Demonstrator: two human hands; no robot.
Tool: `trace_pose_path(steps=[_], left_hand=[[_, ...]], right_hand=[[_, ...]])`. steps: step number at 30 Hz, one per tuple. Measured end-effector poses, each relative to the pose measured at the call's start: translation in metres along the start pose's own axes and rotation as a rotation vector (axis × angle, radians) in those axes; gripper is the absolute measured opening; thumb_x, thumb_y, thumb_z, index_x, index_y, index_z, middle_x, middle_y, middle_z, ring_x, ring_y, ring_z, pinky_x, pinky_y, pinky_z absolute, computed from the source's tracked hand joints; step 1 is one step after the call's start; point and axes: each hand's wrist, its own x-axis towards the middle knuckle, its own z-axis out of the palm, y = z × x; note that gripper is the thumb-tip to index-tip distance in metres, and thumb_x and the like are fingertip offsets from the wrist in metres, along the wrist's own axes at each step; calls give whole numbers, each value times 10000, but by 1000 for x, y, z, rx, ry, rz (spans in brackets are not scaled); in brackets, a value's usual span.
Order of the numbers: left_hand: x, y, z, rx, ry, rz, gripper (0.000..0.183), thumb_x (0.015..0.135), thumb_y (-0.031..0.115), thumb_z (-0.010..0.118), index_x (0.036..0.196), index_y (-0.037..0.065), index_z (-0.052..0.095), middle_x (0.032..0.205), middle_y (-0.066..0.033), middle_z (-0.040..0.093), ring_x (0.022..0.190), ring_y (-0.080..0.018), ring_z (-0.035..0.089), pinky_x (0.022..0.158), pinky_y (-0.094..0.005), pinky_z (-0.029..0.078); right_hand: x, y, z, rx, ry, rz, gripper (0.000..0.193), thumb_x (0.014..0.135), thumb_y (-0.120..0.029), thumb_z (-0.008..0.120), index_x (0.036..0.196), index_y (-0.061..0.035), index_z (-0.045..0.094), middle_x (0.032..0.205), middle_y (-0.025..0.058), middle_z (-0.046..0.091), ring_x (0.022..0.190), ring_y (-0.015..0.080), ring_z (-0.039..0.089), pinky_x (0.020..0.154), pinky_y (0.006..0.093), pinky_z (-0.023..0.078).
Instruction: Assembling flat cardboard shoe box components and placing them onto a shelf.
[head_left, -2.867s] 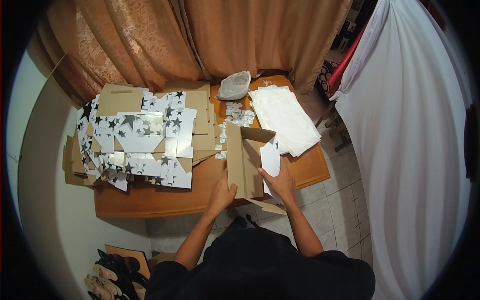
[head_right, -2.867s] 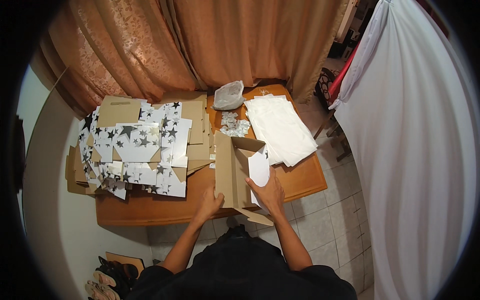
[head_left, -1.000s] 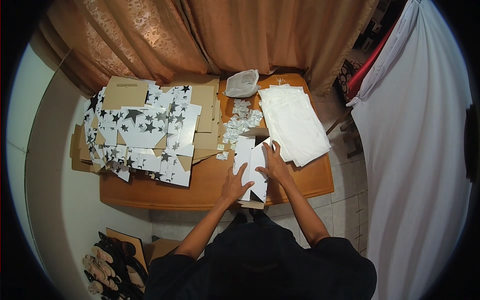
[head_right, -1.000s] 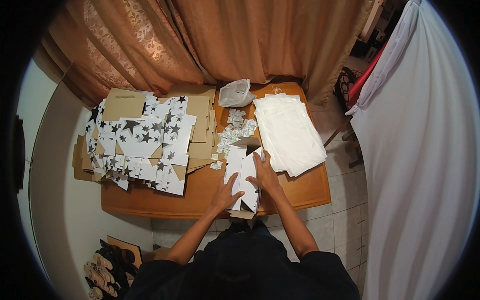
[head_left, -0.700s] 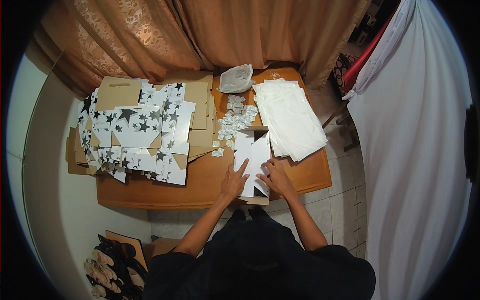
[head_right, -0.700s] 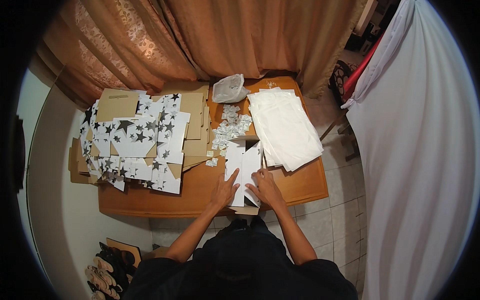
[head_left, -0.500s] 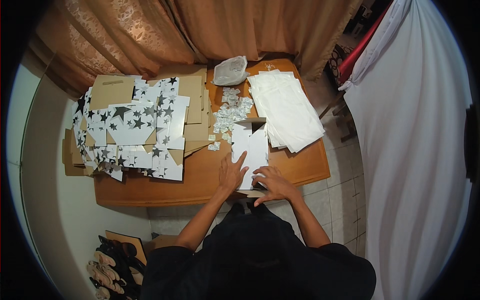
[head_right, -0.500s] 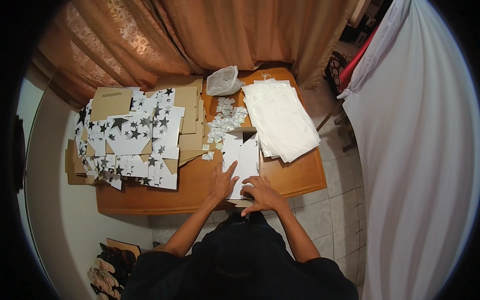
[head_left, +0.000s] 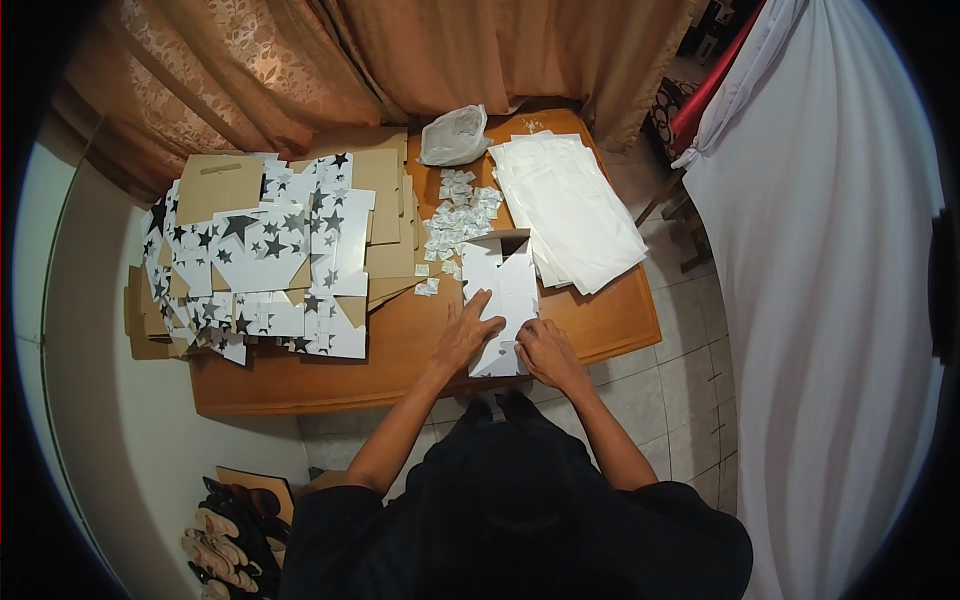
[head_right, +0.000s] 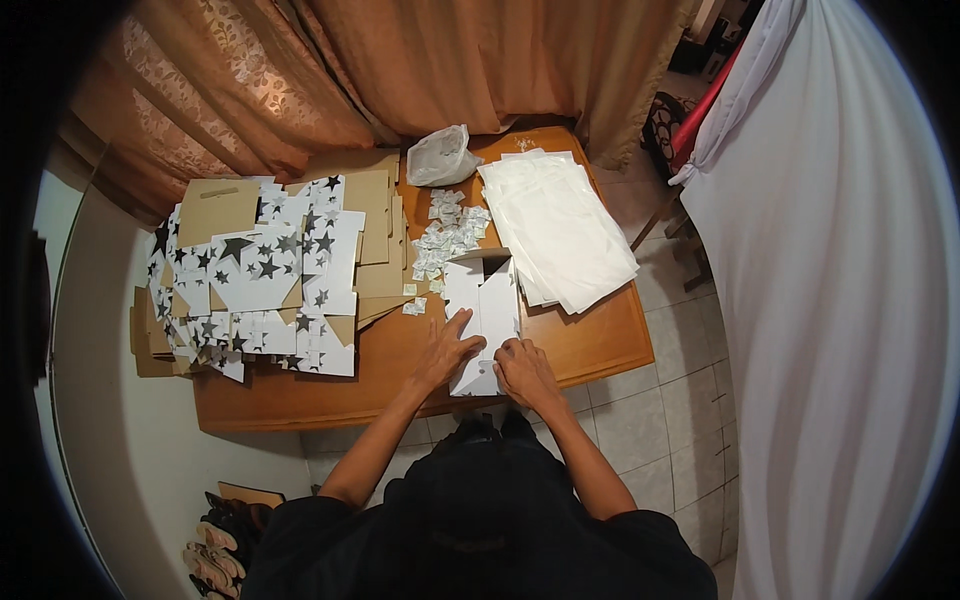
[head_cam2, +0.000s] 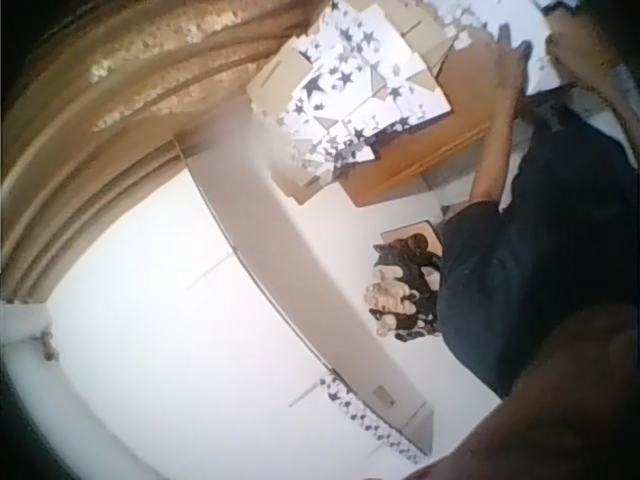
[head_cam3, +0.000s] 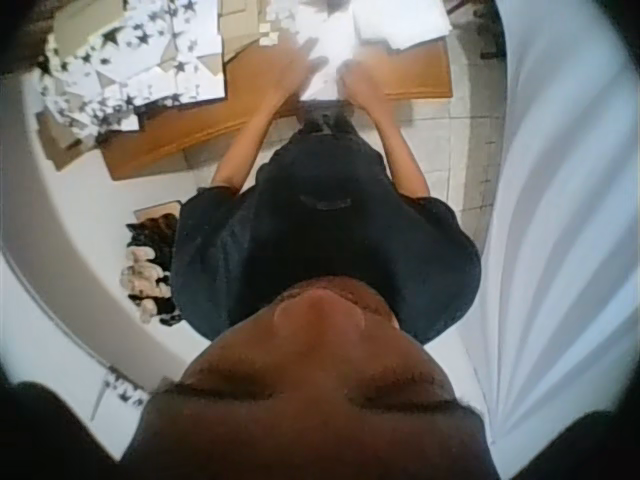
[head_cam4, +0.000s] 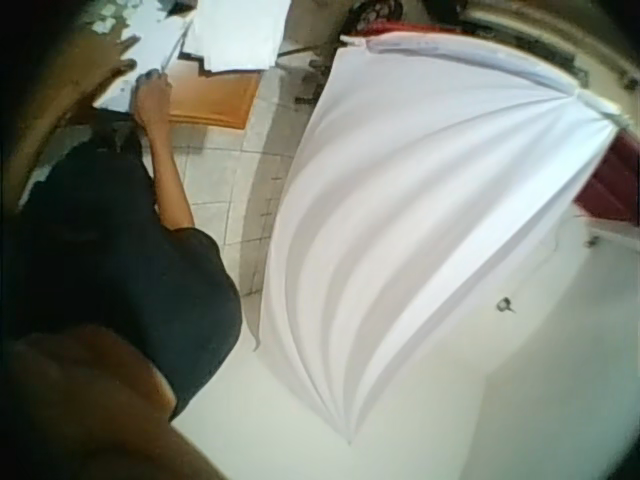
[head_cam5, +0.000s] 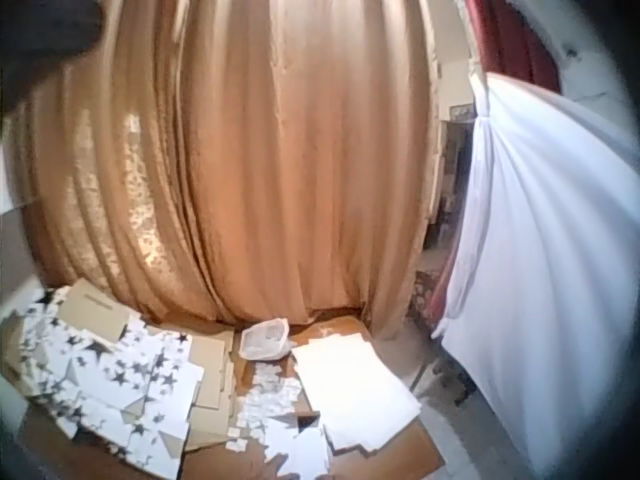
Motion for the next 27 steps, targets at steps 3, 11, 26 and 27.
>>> trace_pose_path(steps=[3,11,26,27], left_hand=[[-1,-1,-2,0,-2,-8,177,947,240,630,1116,200,662,1534,-242,378,1478,-421,309,1084,-787,221],[1,2,-13,49,-75,-23,175,970,271,599,1120,206,659,1526,-257,370,1466,-433,321,1066,-816,195],[-5,-19,16,-157,25,86,209,902,136,706,1104,162,660,1500,-316,350,1388,-518,356,1122,-537,379],[-5,-21,18,-161,38,93,227,893,132,716,1110,159,654,1497,-314,349,1384,-517,359,1118,-538,384]], right_hand=[[5,-7,0,62,-21,72,253,944,-257,665,1024,-20,702,1240,182,576,1163,366,538,970,451,460],[4,7,31,132,131,186,360,891,-285,736,937,71,712,1320,262,478,1176,431,530,989,472,470],[8,-11,40,103,197,245,435,784,-315,837,1012,34,715,1323,223,449,1171,416,510,929,486,490],[8,-12,40,113,178,245,509,779,-318,845,1122,26,693,1331,227,443,1158,421,513,927,490,490]])
